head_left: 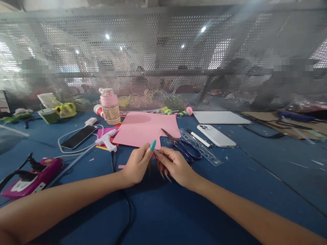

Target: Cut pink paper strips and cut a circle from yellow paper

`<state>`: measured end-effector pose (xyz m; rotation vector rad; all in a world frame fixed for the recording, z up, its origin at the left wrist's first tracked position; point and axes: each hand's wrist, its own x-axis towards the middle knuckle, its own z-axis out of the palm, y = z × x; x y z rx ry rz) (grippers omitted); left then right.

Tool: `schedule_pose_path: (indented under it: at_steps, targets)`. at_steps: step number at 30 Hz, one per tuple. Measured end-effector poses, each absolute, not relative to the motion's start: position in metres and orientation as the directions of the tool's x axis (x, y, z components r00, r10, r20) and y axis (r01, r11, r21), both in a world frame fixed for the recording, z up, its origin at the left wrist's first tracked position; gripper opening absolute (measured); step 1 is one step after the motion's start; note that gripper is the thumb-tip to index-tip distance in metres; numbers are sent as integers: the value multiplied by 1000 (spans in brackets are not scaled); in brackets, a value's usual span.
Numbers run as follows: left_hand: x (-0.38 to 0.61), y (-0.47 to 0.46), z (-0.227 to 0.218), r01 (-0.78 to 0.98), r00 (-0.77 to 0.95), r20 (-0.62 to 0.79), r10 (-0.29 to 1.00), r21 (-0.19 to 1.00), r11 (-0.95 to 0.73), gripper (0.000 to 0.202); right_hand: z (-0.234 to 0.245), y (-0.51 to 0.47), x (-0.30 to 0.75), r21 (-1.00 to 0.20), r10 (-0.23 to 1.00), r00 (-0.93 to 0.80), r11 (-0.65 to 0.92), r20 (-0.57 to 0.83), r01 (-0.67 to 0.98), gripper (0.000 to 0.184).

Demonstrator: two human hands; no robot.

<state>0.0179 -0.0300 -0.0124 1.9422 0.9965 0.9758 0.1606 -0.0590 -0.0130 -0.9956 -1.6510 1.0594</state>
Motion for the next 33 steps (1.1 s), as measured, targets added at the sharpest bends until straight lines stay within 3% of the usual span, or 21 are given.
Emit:
schedule_pose_path:
  at_steps: [3, 16, 25, 33]
  targets:
    - [17, -30, -12, 346, 407, 340, 848, 801, -488, 29, -13, -60, 160, -943, 932, -259, 299, 255, 146, 35]
    - [21, -36, -7, 222, 338, 326, 883, 884, -411, 24, -9, -67, 156, -862, 897, -195, 436, 396, 258, 34]
    - [21, -31, -11, 176, 517, 206, 831, 924, -339, 42, -10, -66, 157, -877, 901, -153, 432, 407, 210, 34]
    - [23, -33, -11, 147, 477, 202, 856, 941, -304, 47, -11, -66, 157, -880, 896, -178, 437, 407, 187, 32]
